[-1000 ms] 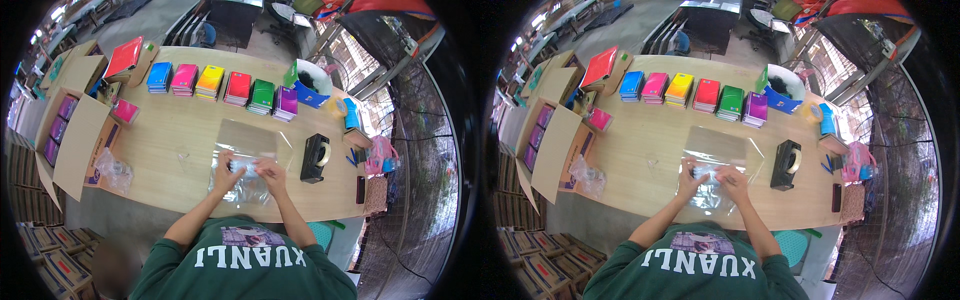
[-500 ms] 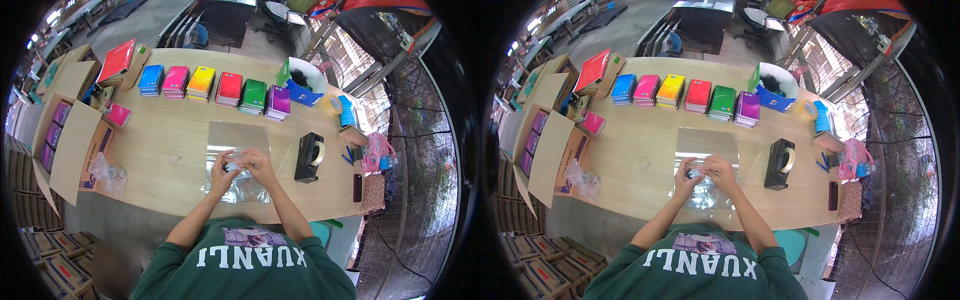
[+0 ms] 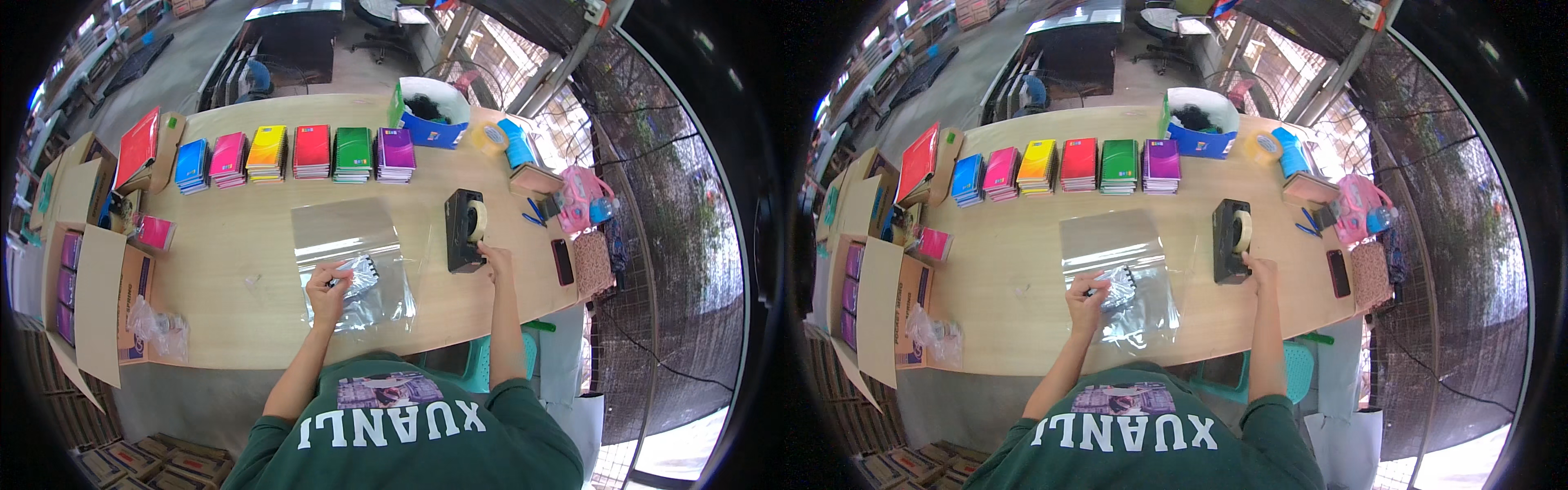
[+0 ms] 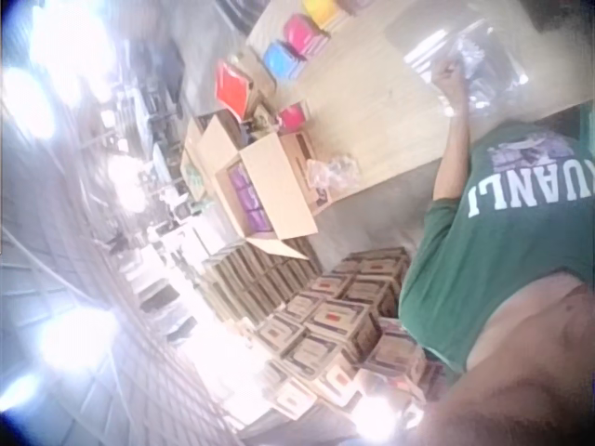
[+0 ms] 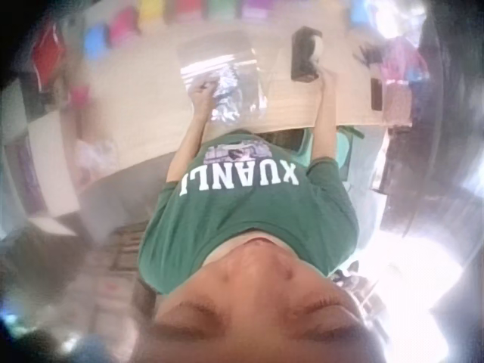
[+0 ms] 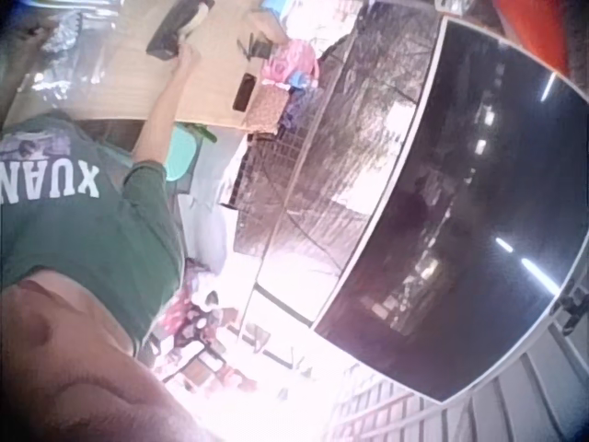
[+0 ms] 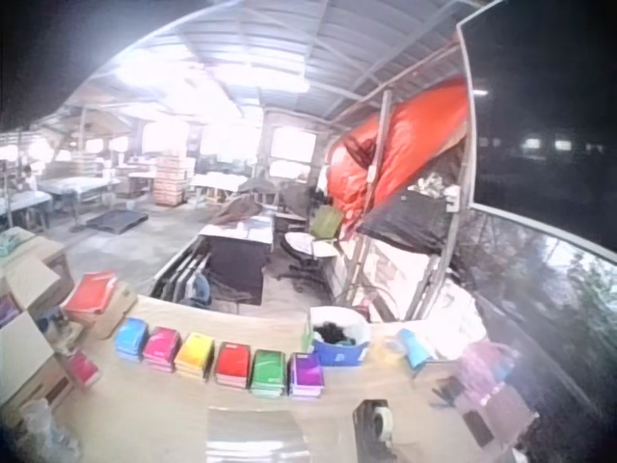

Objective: The person places stacks of colorful small notebooks into plastic sleeves, seals the sleeves with adhesive tape from a dispenser, and places the packaged units into a large cardboard shipping box.

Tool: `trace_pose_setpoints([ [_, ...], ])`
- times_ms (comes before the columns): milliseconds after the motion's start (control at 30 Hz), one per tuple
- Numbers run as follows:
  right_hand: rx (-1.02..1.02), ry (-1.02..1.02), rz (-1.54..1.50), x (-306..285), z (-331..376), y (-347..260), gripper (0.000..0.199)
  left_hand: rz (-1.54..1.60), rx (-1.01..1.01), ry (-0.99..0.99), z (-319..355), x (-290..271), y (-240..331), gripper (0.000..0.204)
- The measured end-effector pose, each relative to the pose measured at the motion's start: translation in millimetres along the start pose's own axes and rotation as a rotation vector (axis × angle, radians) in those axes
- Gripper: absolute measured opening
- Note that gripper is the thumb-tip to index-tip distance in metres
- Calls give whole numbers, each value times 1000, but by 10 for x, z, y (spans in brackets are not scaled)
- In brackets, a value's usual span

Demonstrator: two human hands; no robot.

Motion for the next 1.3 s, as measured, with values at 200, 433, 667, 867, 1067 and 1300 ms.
trace_pose_setpoints([
  [200, -186, 79, -18, 117, 406, 63, 27, 17, 1, 51, 17, -155, 5, 14],
  [433, 468, -184, -1164, 964, 840, 842, 26, -95, 108, 6, 43, -111, 92, 14],
  [667, -193, 133, -194, 293, 984, 132, 19, -122, 109, 11, -5, -134, 85, 14],
  [867, 106, 143, -551, 249, 701, 717, 13, -71, 70, 4, -19, -115, 77, 14],
  [1067, 369, -125, -956, 1286, 1185, 1048, 12, -64, 80, -7, 4, -106, 38, 15],
  [1300, -273, -505, -449, 1801, 2244, -1356, 26, -94, 104, -12, 56, -102, 83, 13],
])
Point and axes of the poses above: each hand's wrist, its own z-axis away from the middle knuckle, its own x-axis out of the palm, y = z × x, the point moved 9 cm from there along -z, towards the middle knuckle, and after that the axes turned 5 degrees about -y, right-handed, at the moved point
